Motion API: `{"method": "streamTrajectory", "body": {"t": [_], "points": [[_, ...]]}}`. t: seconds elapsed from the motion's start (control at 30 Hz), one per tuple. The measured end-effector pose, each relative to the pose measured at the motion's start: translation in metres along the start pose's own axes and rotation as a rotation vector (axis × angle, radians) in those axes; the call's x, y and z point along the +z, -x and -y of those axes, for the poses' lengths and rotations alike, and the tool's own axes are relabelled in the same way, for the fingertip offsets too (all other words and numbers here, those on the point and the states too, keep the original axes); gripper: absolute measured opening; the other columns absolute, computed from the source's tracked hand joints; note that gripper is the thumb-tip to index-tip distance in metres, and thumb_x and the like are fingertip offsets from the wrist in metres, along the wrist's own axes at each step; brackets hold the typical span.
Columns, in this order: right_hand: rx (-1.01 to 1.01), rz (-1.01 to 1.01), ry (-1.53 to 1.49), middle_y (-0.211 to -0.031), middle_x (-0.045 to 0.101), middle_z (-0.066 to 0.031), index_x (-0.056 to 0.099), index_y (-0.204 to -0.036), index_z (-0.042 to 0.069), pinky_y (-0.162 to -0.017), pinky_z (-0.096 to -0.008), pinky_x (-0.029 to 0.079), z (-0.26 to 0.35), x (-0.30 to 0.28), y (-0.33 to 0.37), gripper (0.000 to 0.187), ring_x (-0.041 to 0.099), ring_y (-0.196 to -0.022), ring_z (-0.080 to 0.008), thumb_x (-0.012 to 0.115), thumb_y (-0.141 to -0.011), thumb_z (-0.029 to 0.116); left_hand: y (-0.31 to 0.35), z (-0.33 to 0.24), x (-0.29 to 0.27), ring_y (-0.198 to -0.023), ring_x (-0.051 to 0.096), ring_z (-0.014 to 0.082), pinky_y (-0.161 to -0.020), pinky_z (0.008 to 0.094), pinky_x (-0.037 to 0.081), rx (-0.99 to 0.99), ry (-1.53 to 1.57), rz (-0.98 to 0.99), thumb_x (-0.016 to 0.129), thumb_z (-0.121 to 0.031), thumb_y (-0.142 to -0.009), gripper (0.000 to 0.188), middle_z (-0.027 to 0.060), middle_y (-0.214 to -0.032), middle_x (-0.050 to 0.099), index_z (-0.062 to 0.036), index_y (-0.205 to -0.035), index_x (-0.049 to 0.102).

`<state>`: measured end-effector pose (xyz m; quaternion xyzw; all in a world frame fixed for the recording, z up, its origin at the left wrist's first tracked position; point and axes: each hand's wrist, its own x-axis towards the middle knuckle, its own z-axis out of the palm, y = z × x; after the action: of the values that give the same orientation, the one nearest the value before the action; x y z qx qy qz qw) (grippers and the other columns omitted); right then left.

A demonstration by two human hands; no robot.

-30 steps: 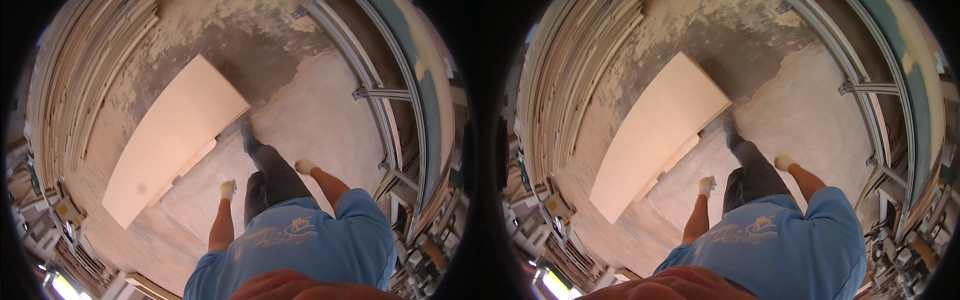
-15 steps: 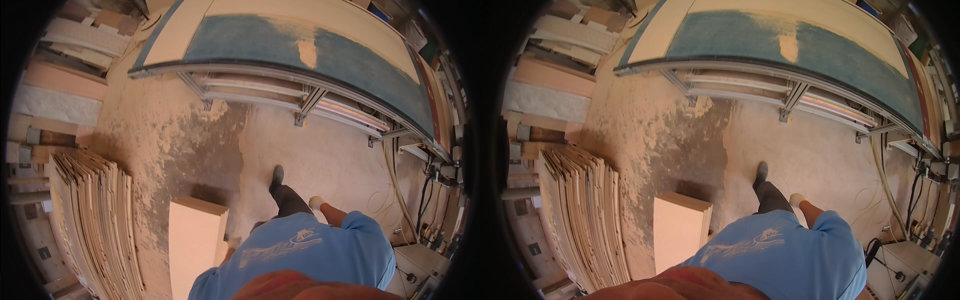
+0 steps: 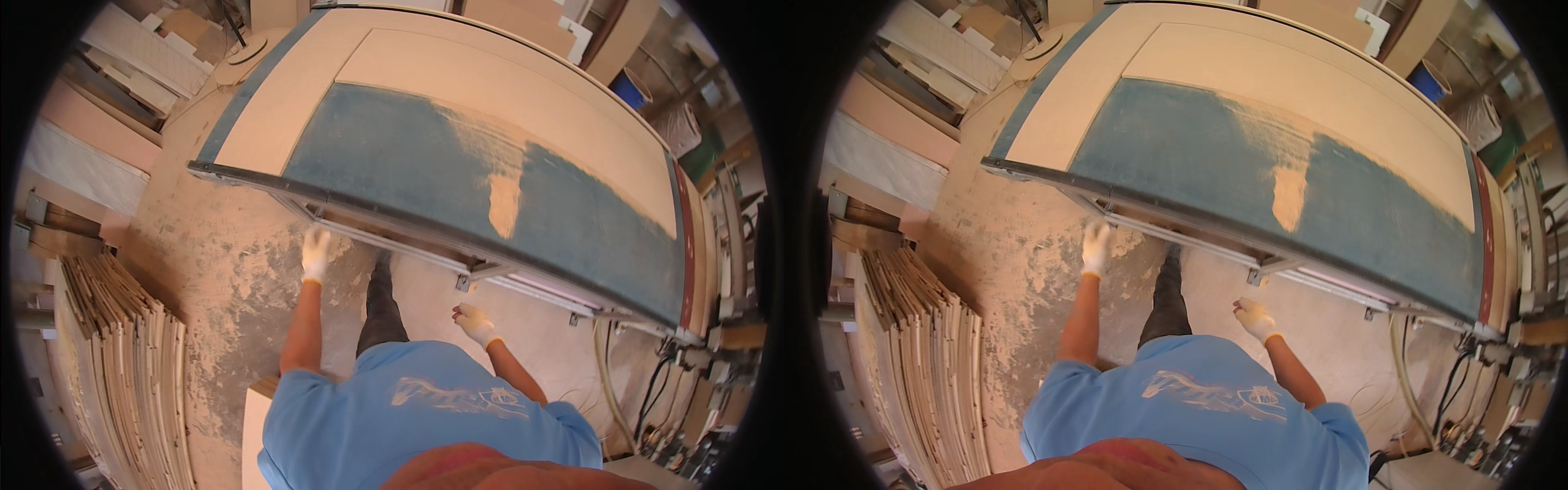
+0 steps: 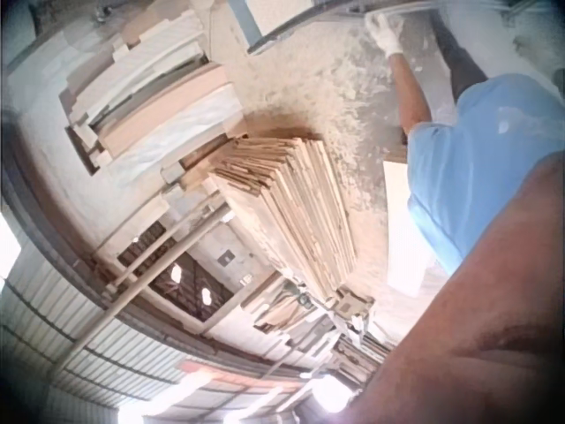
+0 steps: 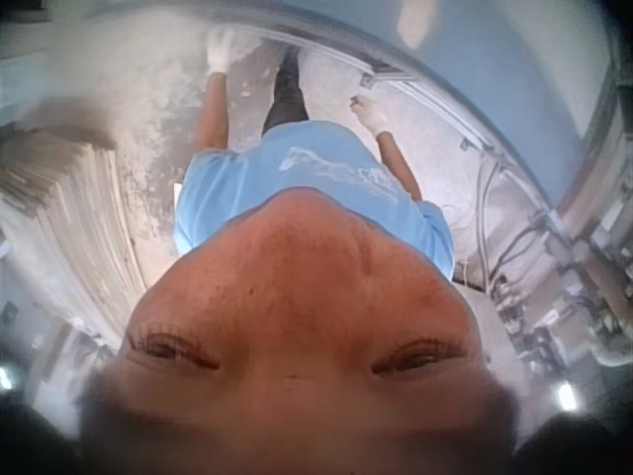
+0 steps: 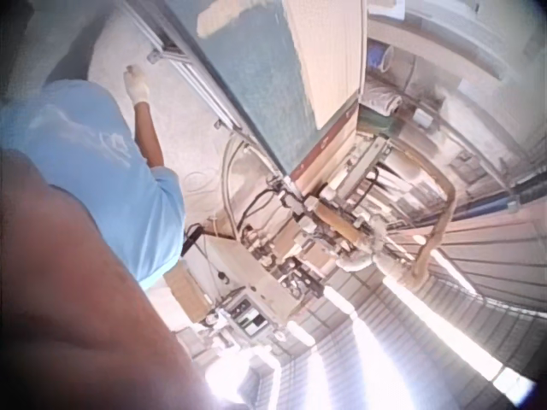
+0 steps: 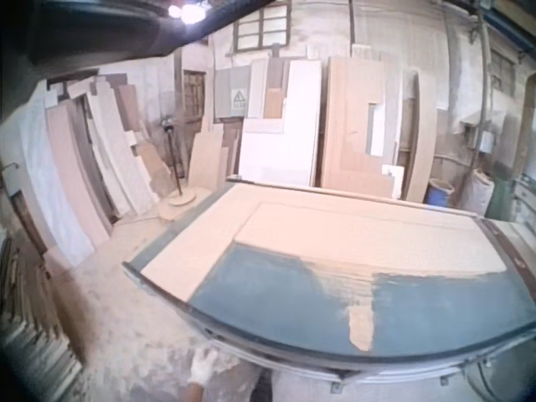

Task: The person uses a yellow tool to adjust a large sheet of material on a CNC machine, then removes the sheet and stacks it with others. The person returns to the control console to operate the keyboard and mouse, then repeats the adjustment and removal process.

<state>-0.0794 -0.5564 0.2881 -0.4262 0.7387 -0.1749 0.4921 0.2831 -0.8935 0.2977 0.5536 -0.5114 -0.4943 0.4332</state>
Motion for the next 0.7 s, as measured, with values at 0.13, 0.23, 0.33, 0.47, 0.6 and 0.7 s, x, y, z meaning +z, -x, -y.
{"method": "streamTrajectory", "body": {"t": [0.13, 0.23, 0.33, 0.47, 0.6, 0.7], "points": [[0.114, 0.014, -0.010, -0.109, 0.075, -0.0158, 0.067, -0.121, 0.000, -0.091, -0.0358, 0.054, 0.033, -0.034, -0.060, 0.033, 0.071, -0.103, -0.0259, 0.056, -0.095, 0.018, -0.213, -0.049, 0.067, -0.126, 0.061, 0.0268, -0.107, 0.0396, 0.047, 0.099, -0.001, 0.066, 0.066, -0.030, -0.100, 0.053, 0.0151, -0.135, 0.065, -0.0012, -0.143, 0.053], [0.262, 0.038, -0.120, -0.107, 0.075, -0.0147, 0.067, -0.120, -0.001, -0.088, -0.0335, 0.054, 0.062, -0.067, -0.056, 0.032, 0.071, -0.097, -0.0228, 0.056, -0.096, 0.017, -0.359, -0.083, 0.127, -0.137, 0.054, 0.0361, -0.113, 0.0438, 0.044, 0.170, -0.353, 0.134, 0.060, -0.044, -0.101, 0.062, 0.0213, -0.147, 0.057, -0.0017, -0.146, 0.051], [0.479, 0.024, -0.245, -0.109, 0.075, -0.0149, 0.069, -0.122, 0.001, -0.088, -0.0340, 0.053, 0.091, -0.096, -0.044, 0.033, 0.070, -0.099, -0.0230, 0.055, -0.099, 0.022, -0.486, -0.102, 0.188, -0.133, 0.055, 0.0395, -0.113, 0.0450, 0.043, 0.292, -0.745, 0.076, 0.059, -0.052, -0.099, 0.067, 0.0228, -0.141, 0.060, -0.0032, -0.144, 0.050], [0.718, 0.357, 0.329, -0.116, 0.074, -0.0143, 0.071, -0.123, 0.007, -0.094, -0.0398, 0.052, 0.097, -0.124, -0.040, 0.039, 0.068, -0.111, -0.0317, 0.054, -0.099, 0.033, -0.595, -0.092, 0.242, -0.121, 0.057, 0.0411, -0.102, 0.0532, 0.047, 0.450, -1.064, -0.019, 0.064, -0.055, -0.093, 0.065, 0.0235, -0.126, 0.062, -0.0038, -0.132, 0.053], [0.630, 0.389, 0.445, -0.117, 0.072, -0.0166, 0.072, -0.121, 0.009, -0.095, -0.0421, 0.052, 0.080, -0.127, -0.045, 0.039, 0.066, -0.115, -0.0341, 0.058, -0.095, 0.035, -0.624, -0.085, 0.286, -0.116, 0.058, 0.0420, -0.098, 0.0539, 0.048, 0.332, -1.142, -0.170, 0.064, -0.057, -0.092, 0.068, 0.0228, -0.121, 0.064, -0.0003, -0.128, 0.055], [0.703, 0.427, 0.312, -0.117, 0.072, -0.0170, 0.073, -0.119, 0.010, -0.094, -0.0437, 0.052, 0.076, -0.109, -0.036, 0.038, 0.066, -0.114, -0.0338, 0.060, -0.094, 0.035, -0.629, -0.099, 0.297, -0.116, 0.058, 0.0414, -0.098, 0.0537, 0.048, 0.111, -1.146, -0.219, 0.063, -0.059, -0.092, 0.068, 0.0225, -0.122, 0.063, 0.0006, -0.125, 0.057]]}}
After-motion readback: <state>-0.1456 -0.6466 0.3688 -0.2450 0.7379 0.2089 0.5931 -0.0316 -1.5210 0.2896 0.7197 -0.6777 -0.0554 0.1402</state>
